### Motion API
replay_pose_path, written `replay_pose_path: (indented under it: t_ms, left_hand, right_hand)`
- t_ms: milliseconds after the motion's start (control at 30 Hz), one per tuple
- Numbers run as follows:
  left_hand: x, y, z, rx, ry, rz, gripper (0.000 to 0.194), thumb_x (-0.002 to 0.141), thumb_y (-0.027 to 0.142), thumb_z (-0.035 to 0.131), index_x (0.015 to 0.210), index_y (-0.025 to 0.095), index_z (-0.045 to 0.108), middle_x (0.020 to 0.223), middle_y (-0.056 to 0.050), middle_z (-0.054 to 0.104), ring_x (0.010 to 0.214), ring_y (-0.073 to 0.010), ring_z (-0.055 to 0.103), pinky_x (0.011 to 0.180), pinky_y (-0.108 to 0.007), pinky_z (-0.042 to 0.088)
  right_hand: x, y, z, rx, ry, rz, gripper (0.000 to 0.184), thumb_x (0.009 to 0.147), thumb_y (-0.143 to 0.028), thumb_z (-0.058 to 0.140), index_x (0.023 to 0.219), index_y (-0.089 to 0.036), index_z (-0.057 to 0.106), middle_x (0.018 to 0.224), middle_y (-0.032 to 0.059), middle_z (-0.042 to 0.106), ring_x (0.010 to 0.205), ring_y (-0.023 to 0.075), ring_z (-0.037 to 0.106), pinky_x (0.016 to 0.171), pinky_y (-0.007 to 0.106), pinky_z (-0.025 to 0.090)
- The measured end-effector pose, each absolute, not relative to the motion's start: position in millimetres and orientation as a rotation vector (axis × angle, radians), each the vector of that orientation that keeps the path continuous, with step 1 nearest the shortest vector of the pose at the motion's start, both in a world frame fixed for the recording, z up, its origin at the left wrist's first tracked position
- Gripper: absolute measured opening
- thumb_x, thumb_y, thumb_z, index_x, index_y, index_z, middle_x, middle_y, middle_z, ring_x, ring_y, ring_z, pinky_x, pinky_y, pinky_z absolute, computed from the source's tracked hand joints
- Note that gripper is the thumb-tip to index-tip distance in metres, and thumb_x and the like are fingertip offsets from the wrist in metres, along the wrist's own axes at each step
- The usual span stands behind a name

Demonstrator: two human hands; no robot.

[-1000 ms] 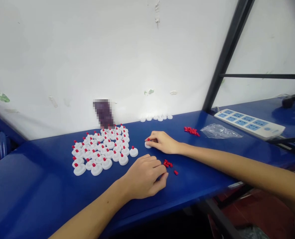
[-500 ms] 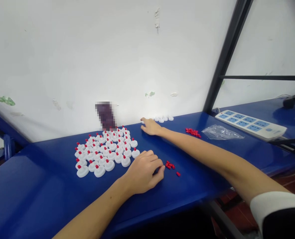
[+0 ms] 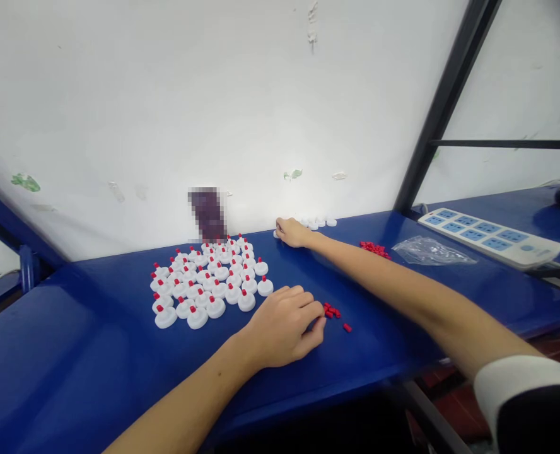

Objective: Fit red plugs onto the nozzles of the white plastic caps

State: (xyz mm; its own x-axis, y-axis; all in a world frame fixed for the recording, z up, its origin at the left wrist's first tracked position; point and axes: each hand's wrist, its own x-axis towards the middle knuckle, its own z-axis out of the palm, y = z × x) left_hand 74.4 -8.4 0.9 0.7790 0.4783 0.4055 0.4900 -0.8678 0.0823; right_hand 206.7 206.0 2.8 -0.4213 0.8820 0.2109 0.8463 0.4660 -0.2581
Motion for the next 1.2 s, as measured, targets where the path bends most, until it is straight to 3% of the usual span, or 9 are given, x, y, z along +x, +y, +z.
replay_pose_path:
  t_ms: [67, 133, 200, 300, 500, 733, 967, 1133, 1200]
  left_hand:
    - [74, -9, 0, -2.949, -0.916, -0.631, 0.018, 0.095, 0.025, 0.048, 0.107, 0.018, 0.061, 0.09, -0.005, 0.065, 0.081, -0.0214, 0.06, 0.073, -0.034, 0.046]
    - [73, -10, 0, -2.959, -1.005, -0.604, 0.026, 0.096, 0.028, 0.05, 0.12, 0.019, 0.057, 0.102, -0.006, 0.064, 0.088, -0.0225, 0.061, 0.077, -0.035, 0.047]
    - [73, -10, 0, -2.976, -1.014, -0.57, 0.029, 0.097, 0.029, 0.049, 0.124, 0.02, 0.056, 0.11, -0.007, 0.061, 0.091, -0.0229, 0.061, 0.078, -0.035, 0.048]
    - [73, -9, -1, -3.007, -0.95, -0.543, 0.03, 0.099, 0.027, 0.047, 0.126, 0.021, 0.058, 0.112, -0.007, 0.06, 0.093, -0.0223, 0.059, 0.081, -0.036, 0.047]
    - [75, -7, -1, -3.055, -0.909, -0.558, 0.027, 0.098, 0.021, 0.048, 0.117, 0.019, 0.066, 0.105, -0.005, 0.063, 0.089, -0.02, 0.058, 0.081, -0.033, 0.047]
    - [77, -6, -1, -3.017, -0.991, -0.582, 0.024, 0.098, 0.021, 0.048, 0.103, 0.017, 0.071, 0.095, -0.005, 0.064, 0.08, -0.0191, 0.059, 0.074, -0.033, 0.047]
    - [80, -2, -3, -3.01, -1.042, -0.635, 0.018, 0.094, 0.016, 0.054, 0.103, 0.015, 0.069, 0.099, -0.006, 0.064, 0.087, -0.0204, 0.059, 0.079, -0.033, 0.049]
    - [80, -2, -3, -3.018, -1.013, -0.62, 0.015, 0.093, 0.015, 0.056, 0.1, 0.014, 0.069, 0.094, -0.007, 0.064, 0.086, -0.0218, 0.058, 0.078, -0.035, 0.05]
    - [79, -1, -4, -3.017, -1.024, -0.642, 0.014, 0.092, 0.013, 0.056, 0.099, 0.014, 0.069, 0.094, -0.007, 0.064, 0.087, -0.0218, 0.059, 0.079, -0.035, 0.05]
  right_hand:
    - [219, 187, 4, -1.378, -2.492, 0.168, 0.033, 0.097, -0.036, 0.059, 0.123, -0.015, 0.058, 0.12, 0.0093, 0.061, 0.101, 0.0212, 0.063, 0.086, 0.041, 0.055]
    - [233, 164, 6, -1.284, -2.56, 0.171, 0.027, 0.099, -0.033, 0.053, 0.117, -0.013, 0.058, 0.101, 0.0092, 0.066, 0.088, 0.0203, 0.064, 0.081, 0.038, 0.053]
    - [249, 140, 8, -1.183, -2.607, 0.178, 0.023, 0.1, -0.031, 0.048, 0.112, -0.013, 0.058, 0.092, 0.0095, 0.065, 0.082, 0.0212, 0.062, 0.078, 0.035, 0.049]
    - [271, 112, 9, -1.005, -2.653, 0.204, 0.022, 0.102, -0.031, 0.042, 0.102, -0.018, 0.059, 0.098, 0.0086, 0.062, 0.088, 0.0197, 0.06, 0.083, 0.033, 0.047]
    - [301, 103, 12, -0.858, -2.49, 0.169, 0.027, 0.101, -0.033, 0.041, 0.097, -0.018, 0.063, 0.113, 0.0126, 0.055, 0.108, 0.0234, 0.053, 0.099, 0.039, 0.04]
    - [308, 93, 22, -0.803, -2.311, 0.37, 0.029, 0.099, -0.038, 0.048, 0.083, -0.018, 0.061, 0.073, 0.0009, 0.056, 0.066, 0.0149, 0.05, 0.064, 0.028, 0.039]
    - [301, 84, 12, -0.733, -2.347, 0.297, 0.025, 0.099, -0.036, 0.05, 0.085, -0.017, 0.06, 0.096, 0.0072, 0.064, 0.081, 0.0166, 0.058, 0.077, 0.029, 0.045]
    - [297, 78, 8, -0.933, -2.229, 0.552, 0.029, 0.102, -0.042, 0.042, 0.092, -0.019, 0.055, 0.057, -0.0036, 0.058, 0.052, 0.014, 0.06, 0.058, 0.025, 0.046]
    - [293, 76, 7, -0.957, -2.127, 0.726, 0.029, 0.101, -0.046, 0.043, 0.094, -0.02, 0.052, 0.054, -0.0052, 0.057, 0.048, 0.0143, 0.062, 0.053, 0.024, 0.046]
